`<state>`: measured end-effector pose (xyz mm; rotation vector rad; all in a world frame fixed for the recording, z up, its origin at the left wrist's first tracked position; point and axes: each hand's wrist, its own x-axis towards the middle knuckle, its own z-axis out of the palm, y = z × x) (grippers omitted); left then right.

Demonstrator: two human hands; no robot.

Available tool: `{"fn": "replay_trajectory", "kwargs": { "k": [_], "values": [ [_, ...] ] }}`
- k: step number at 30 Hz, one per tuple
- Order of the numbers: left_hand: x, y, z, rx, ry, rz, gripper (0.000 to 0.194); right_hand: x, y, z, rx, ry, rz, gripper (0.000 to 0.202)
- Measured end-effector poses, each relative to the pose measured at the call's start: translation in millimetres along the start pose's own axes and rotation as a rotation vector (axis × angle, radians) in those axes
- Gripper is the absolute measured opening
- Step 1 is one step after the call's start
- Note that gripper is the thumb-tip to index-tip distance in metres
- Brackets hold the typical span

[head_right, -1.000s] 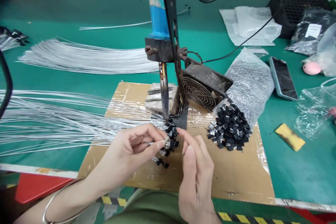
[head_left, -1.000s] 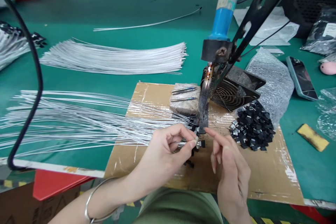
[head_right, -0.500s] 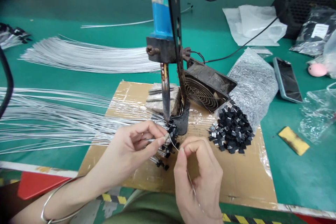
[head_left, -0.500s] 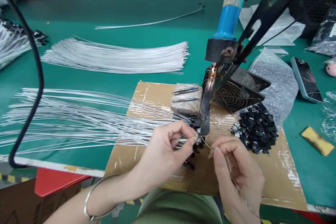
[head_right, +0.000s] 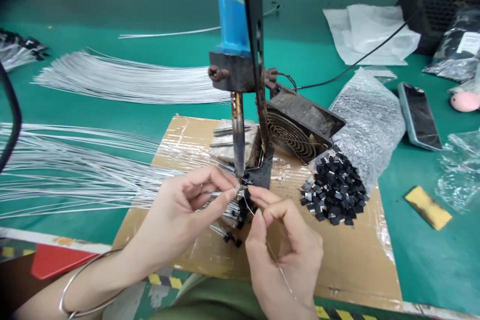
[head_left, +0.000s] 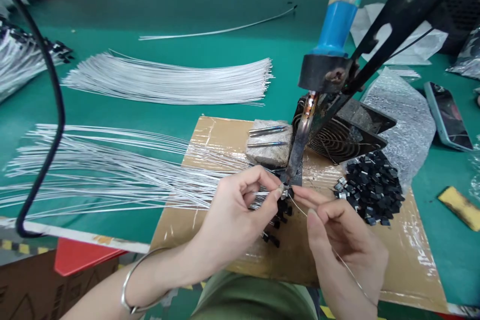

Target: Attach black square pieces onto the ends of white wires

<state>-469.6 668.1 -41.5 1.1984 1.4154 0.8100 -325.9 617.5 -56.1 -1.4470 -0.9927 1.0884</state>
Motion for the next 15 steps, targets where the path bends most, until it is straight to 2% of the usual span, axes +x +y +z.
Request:
{"fn": "replay_trajectory", "kwargs": {
  "k": [7, 15],
  "values": [
    [5, 3, -2.3, -0.016, 0.011, 0.019, 0.010, 10, 6, -3, 0.065, -0.059, -0.066, 0.020],
    [7, 9, -3.1, -0.005, 0.041, 0.031, 0.010, 14, 5, 0, 0.068, -0.039, -0.102, 0.020]
  ]
}}
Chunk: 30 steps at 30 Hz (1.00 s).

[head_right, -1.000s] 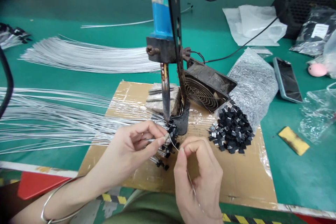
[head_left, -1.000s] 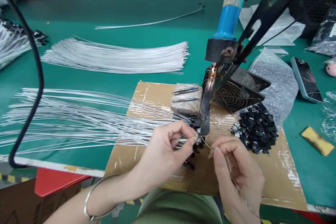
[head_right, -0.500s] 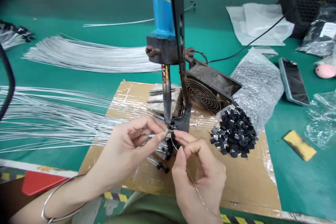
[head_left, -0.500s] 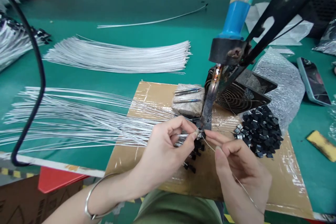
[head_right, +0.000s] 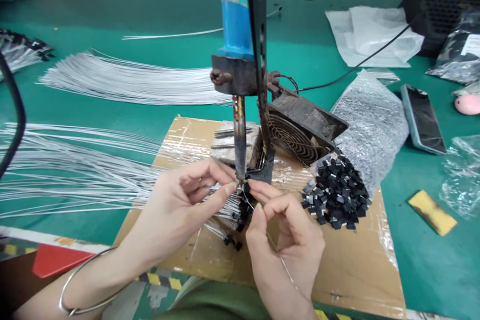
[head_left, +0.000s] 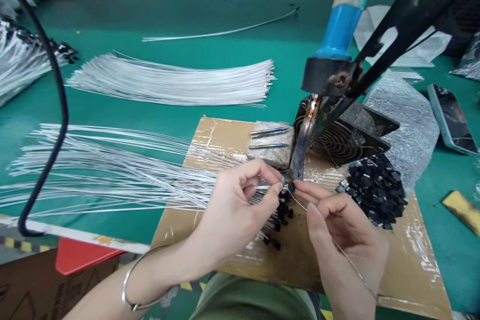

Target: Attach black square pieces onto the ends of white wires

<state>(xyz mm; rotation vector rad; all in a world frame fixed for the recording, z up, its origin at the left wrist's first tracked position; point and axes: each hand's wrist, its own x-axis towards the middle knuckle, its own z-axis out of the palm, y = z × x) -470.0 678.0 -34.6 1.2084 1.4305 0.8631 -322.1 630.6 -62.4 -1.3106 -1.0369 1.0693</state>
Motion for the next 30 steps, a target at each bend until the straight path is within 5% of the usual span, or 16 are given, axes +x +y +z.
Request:
{"fn": "replay_trajectory", "kwargs": {
  "k": [30],
  "values": [
    [0.8, 3.2, 0.0, -0.017, 0.025, 0.050, 0.008, 3.9, -3.4, 0.9, 0.020, 0.002, -0.066, 0.020]
  ]
}}
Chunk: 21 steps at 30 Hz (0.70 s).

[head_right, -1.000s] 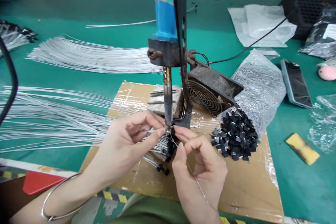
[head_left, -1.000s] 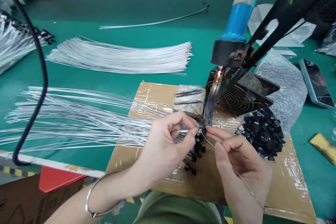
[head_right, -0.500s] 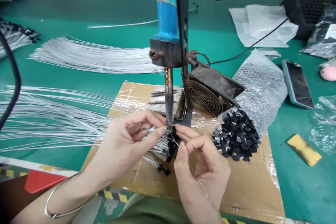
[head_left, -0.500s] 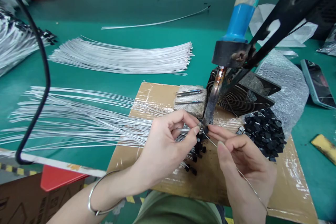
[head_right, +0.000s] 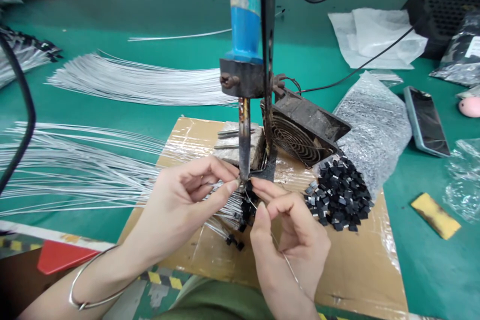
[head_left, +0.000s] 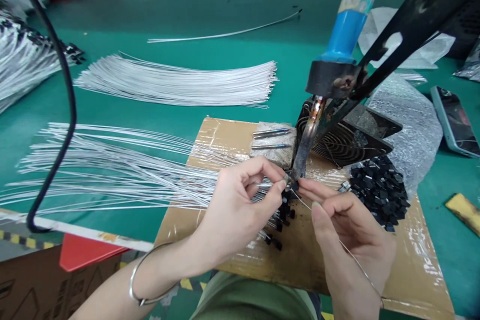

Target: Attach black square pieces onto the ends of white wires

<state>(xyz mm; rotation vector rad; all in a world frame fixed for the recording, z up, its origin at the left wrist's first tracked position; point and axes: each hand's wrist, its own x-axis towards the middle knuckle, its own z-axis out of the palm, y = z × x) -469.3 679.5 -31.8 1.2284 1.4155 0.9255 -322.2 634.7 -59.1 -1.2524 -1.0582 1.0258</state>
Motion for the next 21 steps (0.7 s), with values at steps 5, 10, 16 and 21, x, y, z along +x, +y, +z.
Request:
{"fn": "replay_trajectory", "kwargs": {
  "k": [5, 10, 16, 21],
  "values": [
    [-0.4, 0.0, -1.8, -0.011, 0.003, 0.020, 0.008, -0.1, 0.1, 1.1, 0.008, 0.002, 0.013, 0.020],
    [-0.5, -0.8, -1.7, 0.014, 0.001, 0.015, 0.009, -0.5, 0.0, 1.7, 0.017, 0.009, 0.012, 0.019],
    [0.0, -2.2, -0.7, 0.033, -0.001, 0.006, 0.009, -1.7, 1.0, 0.2, 0.024, 0.006, 0.004, 0.019],
    [-1.4, -0.4, -1.2, 0.023, 0.001, -0.011, 0.009, -0.6, 1.2, 1.3, 0.018, 0.005, 0.020, 0.019]
  ]
}}
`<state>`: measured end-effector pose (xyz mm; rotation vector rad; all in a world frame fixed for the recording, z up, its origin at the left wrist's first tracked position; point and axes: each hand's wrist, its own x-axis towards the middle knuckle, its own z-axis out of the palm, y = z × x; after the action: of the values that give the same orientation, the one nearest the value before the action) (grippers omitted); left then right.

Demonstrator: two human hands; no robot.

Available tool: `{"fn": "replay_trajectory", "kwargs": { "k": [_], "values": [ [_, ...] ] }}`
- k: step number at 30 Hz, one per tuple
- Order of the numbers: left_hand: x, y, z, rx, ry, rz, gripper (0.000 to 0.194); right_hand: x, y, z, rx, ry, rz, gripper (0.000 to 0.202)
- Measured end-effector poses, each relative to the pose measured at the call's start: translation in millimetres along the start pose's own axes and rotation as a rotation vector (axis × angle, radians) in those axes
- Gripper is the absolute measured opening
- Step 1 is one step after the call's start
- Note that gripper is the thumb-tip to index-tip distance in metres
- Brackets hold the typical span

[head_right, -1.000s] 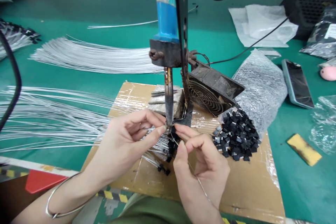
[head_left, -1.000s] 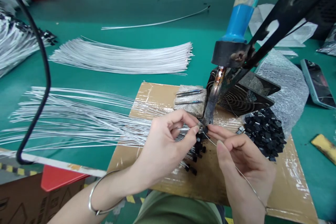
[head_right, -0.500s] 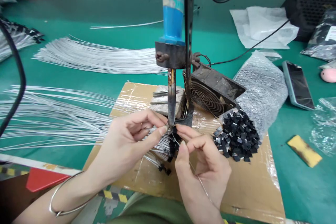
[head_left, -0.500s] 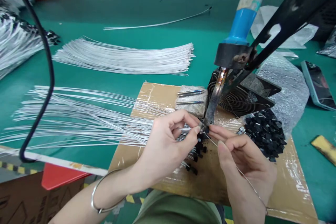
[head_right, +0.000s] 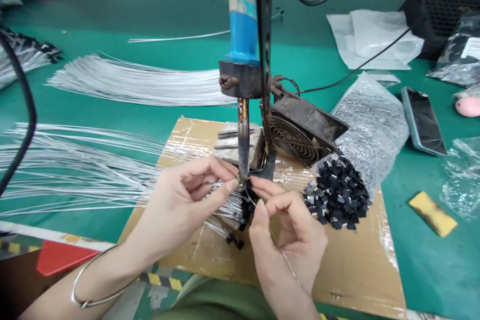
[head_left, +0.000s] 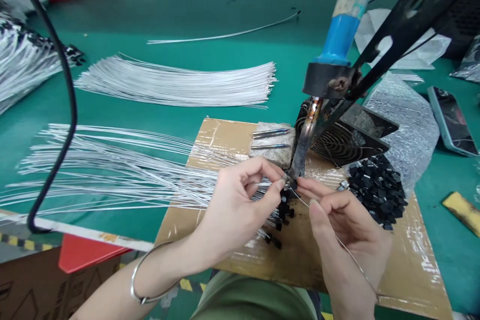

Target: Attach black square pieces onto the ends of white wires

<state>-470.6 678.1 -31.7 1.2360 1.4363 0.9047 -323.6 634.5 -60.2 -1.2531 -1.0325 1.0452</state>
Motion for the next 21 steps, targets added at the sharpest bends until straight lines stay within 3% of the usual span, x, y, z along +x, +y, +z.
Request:
{"fn": "replay_trajectory", "kwargs": {
  "k": [21],
  "values": [
    [-0.5, 1.3, 0.6, 0.014, -0.008, 0.008, 0.009, -3.7, 3.4, 1.8, -0.096, 0.046, -0.052, 0.017]
  ]
}}
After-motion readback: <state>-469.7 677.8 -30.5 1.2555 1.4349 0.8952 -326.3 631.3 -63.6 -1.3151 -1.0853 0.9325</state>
